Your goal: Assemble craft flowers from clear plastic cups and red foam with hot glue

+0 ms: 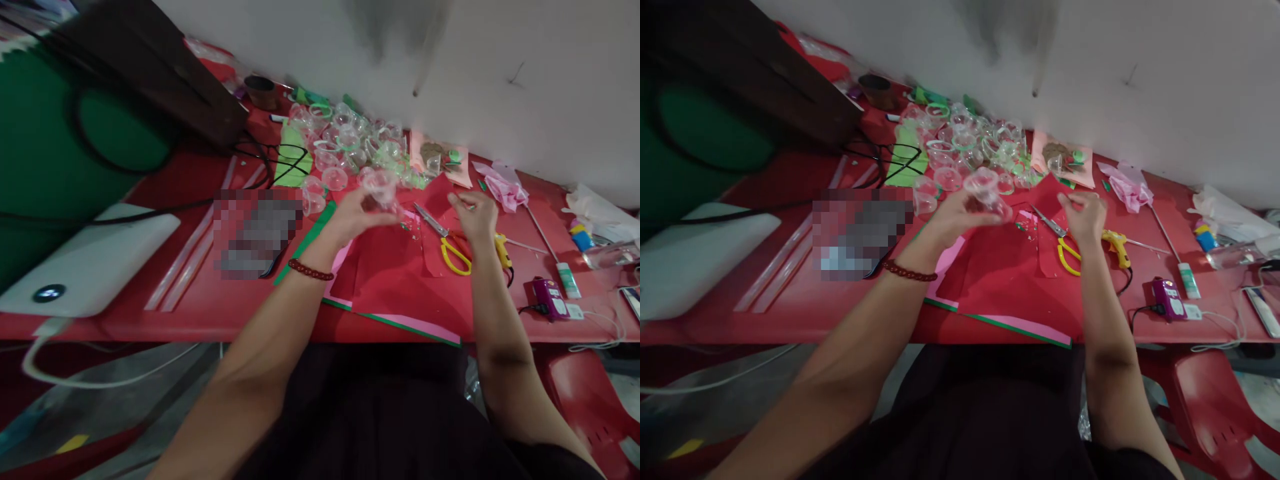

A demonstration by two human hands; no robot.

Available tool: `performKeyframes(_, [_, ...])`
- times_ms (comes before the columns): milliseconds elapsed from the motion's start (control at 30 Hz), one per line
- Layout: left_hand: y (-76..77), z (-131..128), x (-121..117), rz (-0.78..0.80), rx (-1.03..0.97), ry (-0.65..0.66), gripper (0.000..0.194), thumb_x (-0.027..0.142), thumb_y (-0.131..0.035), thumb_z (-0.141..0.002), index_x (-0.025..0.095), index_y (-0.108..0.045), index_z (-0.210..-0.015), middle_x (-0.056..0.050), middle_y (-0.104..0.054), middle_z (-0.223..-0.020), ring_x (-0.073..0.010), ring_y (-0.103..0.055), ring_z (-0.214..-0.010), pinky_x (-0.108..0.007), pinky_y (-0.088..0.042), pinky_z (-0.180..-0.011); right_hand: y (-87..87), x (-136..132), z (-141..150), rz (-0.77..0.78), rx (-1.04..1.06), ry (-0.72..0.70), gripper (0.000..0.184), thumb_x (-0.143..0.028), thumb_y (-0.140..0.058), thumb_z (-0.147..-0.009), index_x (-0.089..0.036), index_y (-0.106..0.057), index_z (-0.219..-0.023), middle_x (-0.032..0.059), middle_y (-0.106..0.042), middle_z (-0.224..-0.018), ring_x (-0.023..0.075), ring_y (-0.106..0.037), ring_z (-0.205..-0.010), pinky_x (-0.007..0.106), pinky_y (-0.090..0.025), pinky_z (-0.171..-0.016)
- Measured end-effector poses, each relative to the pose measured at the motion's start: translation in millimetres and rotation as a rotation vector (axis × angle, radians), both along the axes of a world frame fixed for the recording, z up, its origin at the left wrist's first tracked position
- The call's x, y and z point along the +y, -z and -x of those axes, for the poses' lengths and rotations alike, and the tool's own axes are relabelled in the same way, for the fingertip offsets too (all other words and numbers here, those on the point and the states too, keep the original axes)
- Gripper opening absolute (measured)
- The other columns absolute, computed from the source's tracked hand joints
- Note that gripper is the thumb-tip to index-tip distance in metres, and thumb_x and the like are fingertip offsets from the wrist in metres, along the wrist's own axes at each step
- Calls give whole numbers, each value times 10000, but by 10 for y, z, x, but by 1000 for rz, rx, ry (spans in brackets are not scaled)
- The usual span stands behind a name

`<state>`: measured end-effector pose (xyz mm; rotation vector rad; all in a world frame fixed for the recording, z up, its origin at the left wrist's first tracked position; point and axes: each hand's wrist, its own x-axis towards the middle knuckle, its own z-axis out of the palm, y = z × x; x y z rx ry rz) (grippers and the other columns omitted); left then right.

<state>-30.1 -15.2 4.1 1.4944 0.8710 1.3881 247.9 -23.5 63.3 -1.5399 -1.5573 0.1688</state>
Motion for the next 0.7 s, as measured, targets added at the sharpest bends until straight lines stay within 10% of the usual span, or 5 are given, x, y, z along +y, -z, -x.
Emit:
performKeyframes(67, [-30, -45, -123, 27, 209, 343, 459, 372, -955, -663, 197, -769, -1045, -88, -802, -999, -262, -749, -948, -440, -614, -902, -1, -74, -187, -31, 41, 34, 265, -475, -762, -912, -231, -782, -811, 48, -731, -865, 229, -708, -917, 404, -597, -813])
performKeyframes(167, [-16, -116, -227, -9, 453, 524, 478, 340, -956, -630, 214, -783, -1058, -74, -819, -1039, -285, -755, -979, -432, -598, -917, 106, -184, -243, -11, 162, 20, 338, -516, -804, -875, -232, -712, -717, -2, -657, -726, 190, -671, -775, 342, -575, -712])
performKeyframes(433, [102, -149, -234, -128, 622, 369, 546, 307, -964, -641, 239, -764, -1144, -91, -803, -1192, -332, -718, -1178, -483, -541, -1079, 395, -406, 65, 200, 693, -149, 350, -545, -876, -787, -259, -739, -937, -39, -680, -755, 120, -616, -629, 246, -519, -573])
performKeyframes(700, [54, -156, -294, -79, 556, 388, 487, 239, -918, -667, 226, -753, -1125, -80, -800, -1178, -329, -733, -1150, -474, -556, -1069, 298, -655, 499, 250, 496, -241, 340, -573, -808, -875, -273, -759, -1026, -77, -459, -607, 115, -435, -547, 262, -419, -535])
